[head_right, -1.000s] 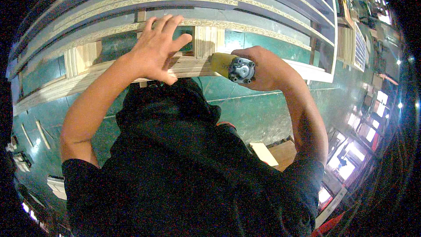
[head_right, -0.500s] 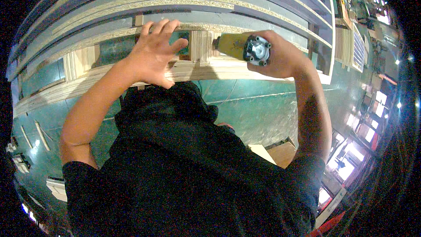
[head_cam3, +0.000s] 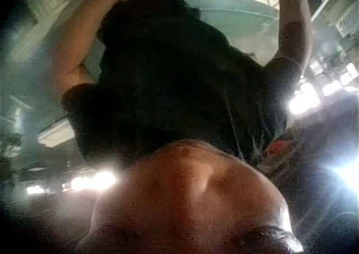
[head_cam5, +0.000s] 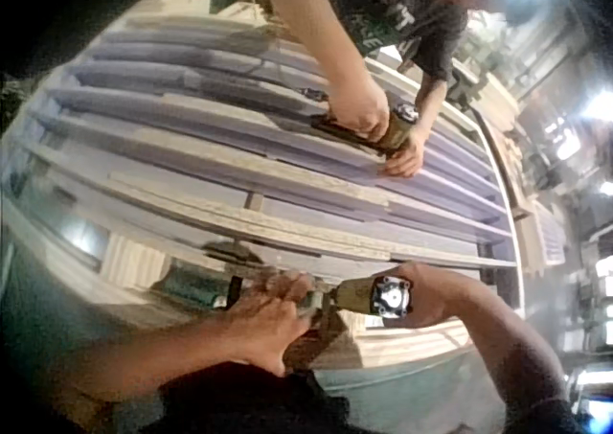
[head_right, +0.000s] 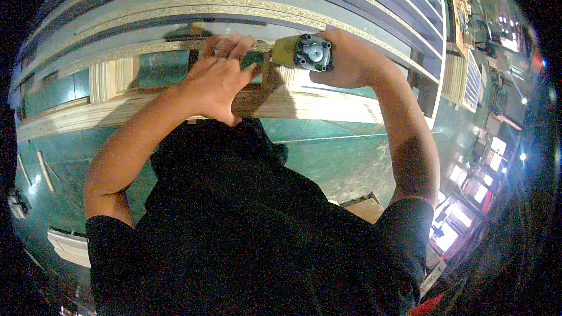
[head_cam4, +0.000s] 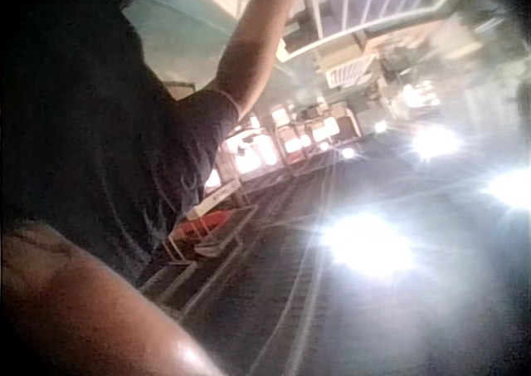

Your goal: The person assembles a large wooden frame structure by hand, positioning and aligning wooden slats and cross-pieces. They use a pneumatic nail gun to fasten the components together, repeatedly lifting and rotating the frame to access different sides. The task involves precise alignment of the wooden parts before nailing them into place.

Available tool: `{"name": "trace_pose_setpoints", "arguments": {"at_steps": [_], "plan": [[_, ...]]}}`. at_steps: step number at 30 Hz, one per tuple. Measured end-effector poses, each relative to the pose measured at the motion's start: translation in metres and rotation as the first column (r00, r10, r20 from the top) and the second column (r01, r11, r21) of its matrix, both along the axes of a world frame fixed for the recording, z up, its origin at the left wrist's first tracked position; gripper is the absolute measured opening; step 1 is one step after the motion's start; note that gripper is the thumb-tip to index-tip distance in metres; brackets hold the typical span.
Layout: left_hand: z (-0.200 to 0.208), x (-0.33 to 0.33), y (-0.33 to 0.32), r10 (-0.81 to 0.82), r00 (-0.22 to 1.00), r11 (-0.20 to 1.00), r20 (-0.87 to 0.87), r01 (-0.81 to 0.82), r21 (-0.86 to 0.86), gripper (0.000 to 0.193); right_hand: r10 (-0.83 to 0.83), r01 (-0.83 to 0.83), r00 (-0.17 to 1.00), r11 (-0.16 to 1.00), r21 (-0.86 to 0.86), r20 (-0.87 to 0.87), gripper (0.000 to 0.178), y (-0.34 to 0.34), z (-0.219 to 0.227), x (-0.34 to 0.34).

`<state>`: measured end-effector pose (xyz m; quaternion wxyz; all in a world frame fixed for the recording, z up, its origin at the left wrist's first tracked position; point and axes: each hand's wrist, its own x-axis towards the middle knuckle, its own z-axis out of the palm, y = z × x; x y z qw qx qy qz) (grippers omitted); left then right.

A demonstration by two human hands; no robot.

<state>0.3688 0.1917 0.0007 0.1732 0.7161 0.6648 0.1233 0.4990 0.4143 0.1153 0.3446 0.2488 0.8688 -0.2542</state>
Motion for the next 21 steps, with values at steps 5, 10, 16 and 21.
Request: {"name": "trace_pose_setpoints", "arguments": {"at_steps": [5,10,16,21], "plan": [[0.004,0.001,-0.001,-0.004,1.000,0.999,0.008,0.004,-0.049,0.100,0.101,-0.104,0.989,0.994,-0.016,-0.109,0.074,0.007,-0.010,0.013],[0.003,0.001,0.002,-0.002,1.000,0.992,0.006,0.003,-0.128,0.107,0.141,-0.138,0.986,0.990,0.033,-0.094,0.076,0.008,-0.008,0.020],[0.003,0.001,0.001,-0.016,1.000,0.996,-0.021,0.014,-0.091,0.100,0.070,-0.070,0.979,0.998,0.009,-0.193,0.064,0.008,-0.005,0.035],[0.003,0.003,0.000,-0.001,1.000,0.999,0.021,0.002,-0.054,0.092,0.082,-0.084,0.968,0.996,0.001,-0.236,0.058,0.010,-0.003,0.041]]}}
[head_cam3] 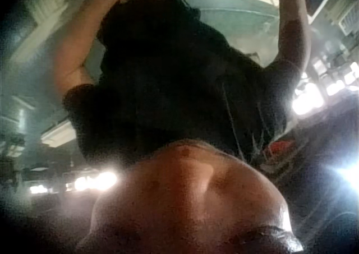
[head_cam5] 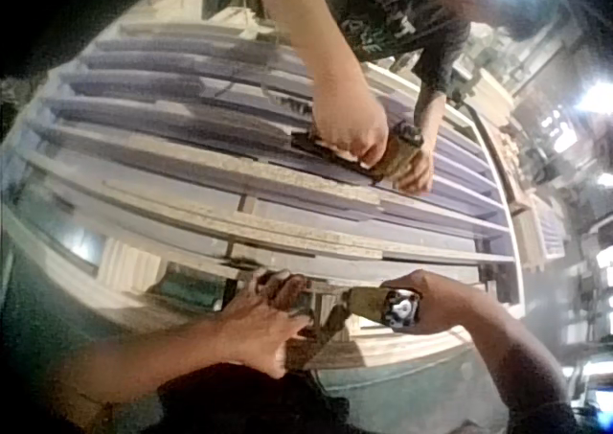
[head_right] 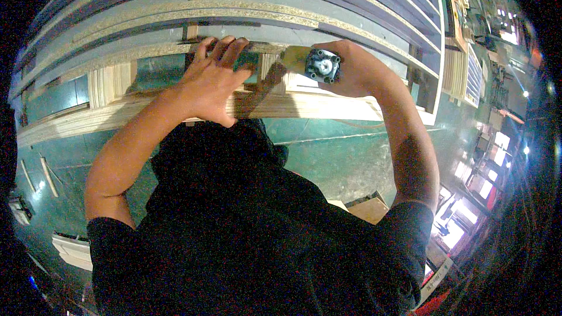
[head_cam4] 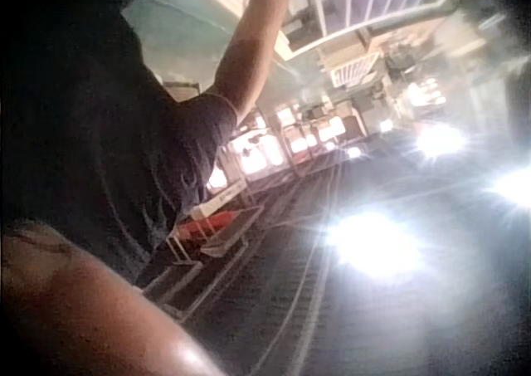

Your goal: The person assembles a large wooden frame structure by hand, positioning and aligning wooden slats and cross-pieces. They use a pneumatic nail gun to fasten the components together, repeatedly lifting and rotating the frame to access different sides. The task involves precise alignment of the wooden parts before nailing them into place.

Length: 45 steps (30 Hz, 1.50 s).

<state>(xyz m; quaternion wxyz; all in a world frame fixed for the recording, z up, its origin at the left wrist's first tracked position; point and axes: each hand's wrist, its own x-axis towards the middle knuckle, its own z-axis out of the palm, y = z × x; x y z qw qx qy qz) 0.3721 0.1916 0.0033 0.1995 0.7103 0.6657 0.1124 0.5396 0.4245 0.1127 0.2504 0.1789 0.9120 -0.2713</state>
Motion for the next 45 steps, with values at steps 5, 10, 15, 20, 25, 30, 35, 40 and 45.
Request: {"name": "trace_pose_setpoints", "arguments": {"at_steps": [5,10,15,20,25,30,35,40,45], "plan": [[-0.001,-0.003,0.001,-0.025,1.000,0.999,-0.001,0.025,0.021,0.093,-0.032,0.034,0.999,0.998,0.046,-0.033,0.058,0.005,-0.002,0.024],[-0.003,-0.012,-0.009,-0.042,0.999,0.998,0.026,0.041,0.053,0.098,-0.121,0.110,0.967,0.992,0.062,0.226,0.073,0.001,0.014,0.018],[-0.005,-0.053,-0.034,-0.036,0.995,0.970,0.097,0.011,0.243,0.083,-0.145,0.142,0.982,0.989,0.025,0.123,0.075,-0.024,0.011,0.015],[0.013,-0.188,-0.116,0.250,0.968,0.940,0.027,-0.250,0.233,0.069,-0.017,0.017,1.000,1.000,-0.016,0.004,0.071,-0.080,0.026,-0.059],[-0.008,-0.316,-0.176,0.434,0.888,0.895,-0.154,-0.406,0.185,0.071,0.163,-0.159,0.986,0.985,0.068,-0.044,0.071,-0.135,0.030,-0.174],[-0.032,-0.357,-0.183,0.299,0.953,0.954,-0.053,-0.297,0.040,0.053,0.163,-0.161,0.986,0.985,-0.059,0.038,0.069,-0.182,0.016,-0.316],[-0.034,-0.361,-0.162,0.215,0.967,0.973,-0.136,-0.224,-0.052,0.033,0.181,-0.179,0.983,0.980,-0.084,0.017,0.064,-0.200,-0.002,-0.377],[-0.033,-0.364,-0.164,0.255,0.966,0.965,-0.035,-0.256,-0.055,0.026,0.163,-0.153,0.980,0.984,-0.091,0.115,0.067,-0.216,-0.006,-0.400],[-0.030,-0.365,-0.162,0.243,0.968,0.963,-0.064,-0.248,-0.104,0.026,0.229,-0.229,0.974,0.973,-0.031,-0.005,0.067,-0.210,-0.019,-0.391]]}}
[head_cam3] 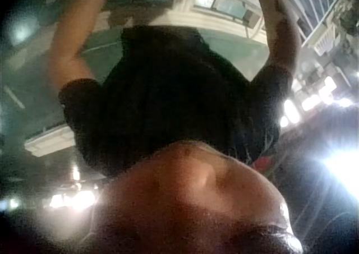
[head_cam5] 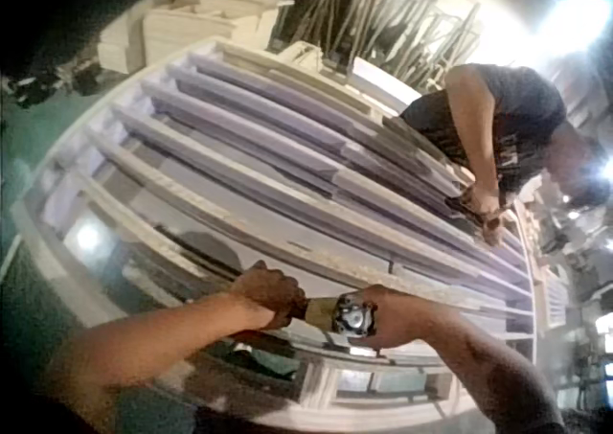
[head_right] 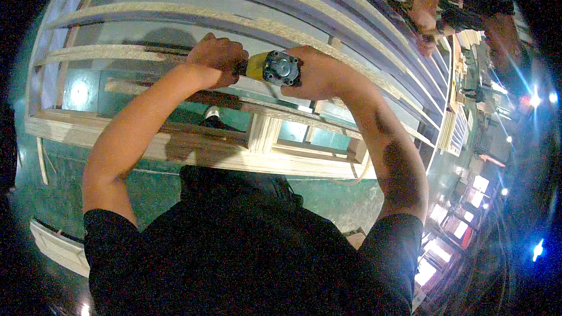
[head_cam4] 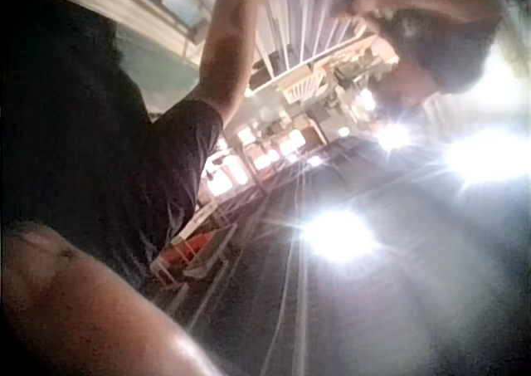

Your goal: The person assembles a large wooden frame structure by hand, positioning and aligning wooden slats and cross-pieces. They use a pneumatic nail gun to fasten the components together, repeatedly lifting and rotating the frame to access different sides. The task involves precise alignment of the wooden parts before nailing them into place.

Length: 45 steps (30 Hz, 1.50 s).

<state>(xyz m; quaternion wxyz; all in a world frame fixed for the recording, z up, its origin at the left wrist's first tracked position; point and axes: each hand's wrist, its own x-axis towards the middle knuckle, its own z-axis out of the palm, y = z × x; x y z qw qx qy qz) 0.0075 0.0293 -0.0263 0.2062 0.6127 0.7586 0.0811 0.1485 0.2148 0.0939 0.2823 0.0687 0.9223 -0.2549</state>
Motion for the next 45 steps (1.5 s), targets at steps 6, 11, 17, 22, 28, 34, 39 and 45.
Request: {"name": "trace_pose_setpoints", "arguments": {"at_steps": [6,11,17,22,28,34,39,45], "plan": [[0.005,0.001,0.001,-0.001,1.000,1.000,-0.010,0.001,-0.001,0.026,-0.062,0.073,0.990,0.994,-0.082,0.129,0.068,-0.004,0.008,-0.008],[-0.001,0.003,0.004,0.029,0.999,0.999,-0.013,-0.029,0.022,0.024,-0.028,0.034,0.991,0.999,-0.040,0.129,0.067,-0.003,0.015,0.000],[-0.008,0.003,-0.002,0.075,0.997,0.995,0.021,-0.076,0.063,0.033,-0.262,0.236,0.947,0.960,0.151,0.183,0.065,0.090,0.019,0.109],[0.033,0.035,0.043,0.102,0.995,0.992,0.014,-0.101,-0.072,0.063,-0.466,0.394,0.849,0.872,0.291,0.248,0.076,0.198,0.033,0.246],[0.048,0.190,0.179,-0.072,0.996,0.997,-0.043,0.074,0.039,0.078,-0.557,0.467,0.823,0.776,0.423,0.113,0.079,0.283,0.044,0.360],[0.027,0.318,0.298,-0.180,0.983,0.978,0.046,0.174,0.112,0.054,-0.398,0.366,0.913,0.897,0.247,0.092,0.066,0.306,0.032,0.393],[-0.007,0.326,0.314,-0.107,0.984,0.924,0.142,0.046,0.378,0.030,-0.354,0.336,0.927,0.930,0.147,0.122,0.063,0.304,0.028,0.377],[-0.017,0.325,0.322,-0.151,0.987,0.925,0.054,0.122,0.359,0.030,-0.308,0.288,0.949,0.936,0.202,0.073,0.063,0.314,0.020,0.377]]}}
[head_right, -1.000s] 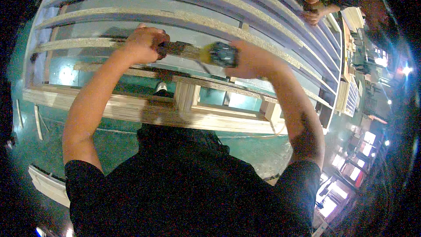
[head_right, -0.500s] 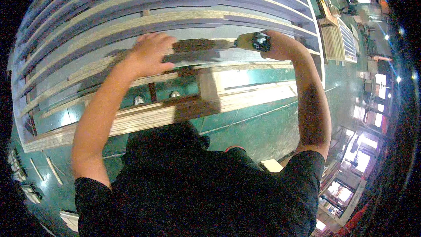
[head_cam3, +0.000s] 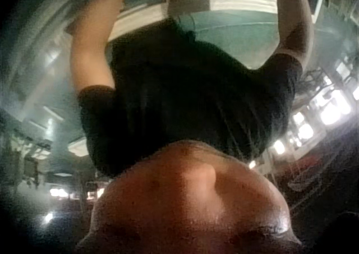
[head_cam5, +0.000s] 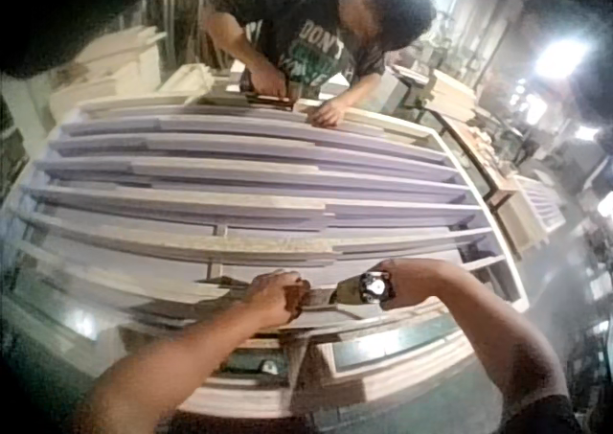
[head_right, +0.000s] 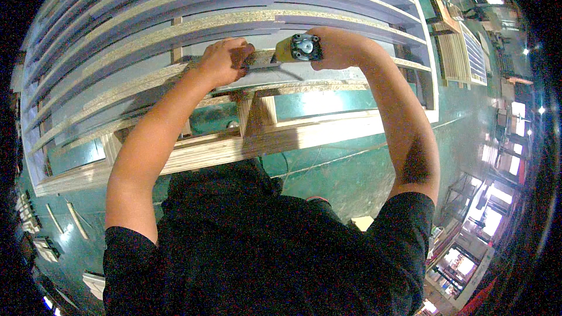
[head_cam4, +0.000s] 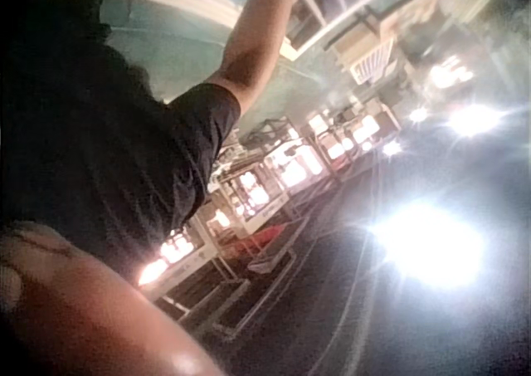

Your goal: The person assembles a large wooden frame structure by hand, positioning and aligning wooden slats and cross-pieces. They use a pneumatic nail gun to fasten the components together, repeatedly lifting and rotating the frame to access different sides. The task involves precise alignment of the wooden parts before nailing them into place.

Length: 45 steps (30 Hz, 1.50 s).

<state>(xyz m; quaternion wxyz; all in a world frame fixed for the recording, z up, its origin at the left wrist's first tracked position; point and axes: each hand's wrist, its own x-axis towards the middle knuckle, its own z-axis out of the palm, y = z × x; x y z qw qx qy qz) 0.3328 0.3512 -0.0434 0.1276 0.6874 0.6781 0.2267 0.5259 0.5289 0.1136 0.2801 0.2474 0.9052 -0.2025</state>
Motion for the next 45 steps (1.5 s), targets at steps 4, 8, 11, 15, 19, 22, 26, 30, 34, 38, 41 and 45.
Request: {"name": "trace_pose_setpoints", "arguments": {"at_steps": [4,8,11,15,19,22,26,30,34,38,41,45], "plan": [[0.001,-0.001,0.000,-0.010,1.000,1.000,-0.017,0.010,-0.015,0.029,0.024,-0.024,1.000,0.999,0.029,-0.009,0.065,-0.001,0.001,-0.005],[0.006,0.001,0.000,-0.013,1.000,0.999,0.009,0.014,-0.035,0.025,0.063,-0.065,0.995,0.997,0.032,0.072,0.068,-0.006,0.006,-0.014],[0.008,0.000,-0.001,-0.004,1.000,0.997,-0.006,0.003,-0.076,0.036,0.051,-0.053,0.996,0.998,0.036,0.076,0.068,-0.005,0.004,-0.015],[0.019,0.000,0.002,-0.017,0.999,0.978,-0.040,0.009,-0.206,0.042,0.091,-0.093,0.995,0.995,0.025,0.046,0.068,0.001,-0.004,-0.012],[0.009,0.001,-0.001,0.010,1.000,0.995,-0.014,-0.012,-0.095,0.035,0.072,-0.074,0.995,0.997,0.025,0.074,0.068,-0.001,-0.002,-0.015],[0.002,0.000,0.002,-0.007,0.999,1.000,0.035,0.008,-0.027,0.024,0.055,-0.056,0.998,0.998,0.016,0.039,0.066,-0.002,-0.001,-0.013],[-0.004,-0.004,0.001,-0.060,0.996,0.996,0.067,0.056,0.063,0.028,-0.018,0.018,1.000,1.000,0.020,0.011,0.054,-0.010,0.010,-0.002],[0.005,-0.006,0.004,-0.071,0.997,0.983,-0.039,0.063,-0.170,0.043,-0.330,0.324,0.944,0.928,-0.183,-0.003,0.041,-0.038,0.022,0.044],[0.027,-0.019,-0.006,-0.152,0.987,0.973,-0.049,0.140,-0.183,0.047,-0.389,0.416,0.909,0.851,-0.320,0.150,0.047,-0.097,0.012,0.107],[0.065,-0.047,-0.073,-0.198,0.978,0.971,-0.061,0.204,0.121,0.027,-0.402,0.497,0.866,0.635,-0.591,0.297,0.052,-0.198,-0.038,0.139],[0.086,-0.089,-0.164,-0.264,0.963,0.912,-0.050,0.266,0.312,0.013,-0.118,0.159,0.987,0.747,-0.646,0.107,0.069,-0.260,-0.089,0.119],[0.112,-0.149,-0.313,-0.182,0.965,0.940,0.192,0.113,0.323,0.017,-0.344,0.496,0.868,0.582,-0.644,0.358,0.051,-0.332,-0.229,0.140]]}}
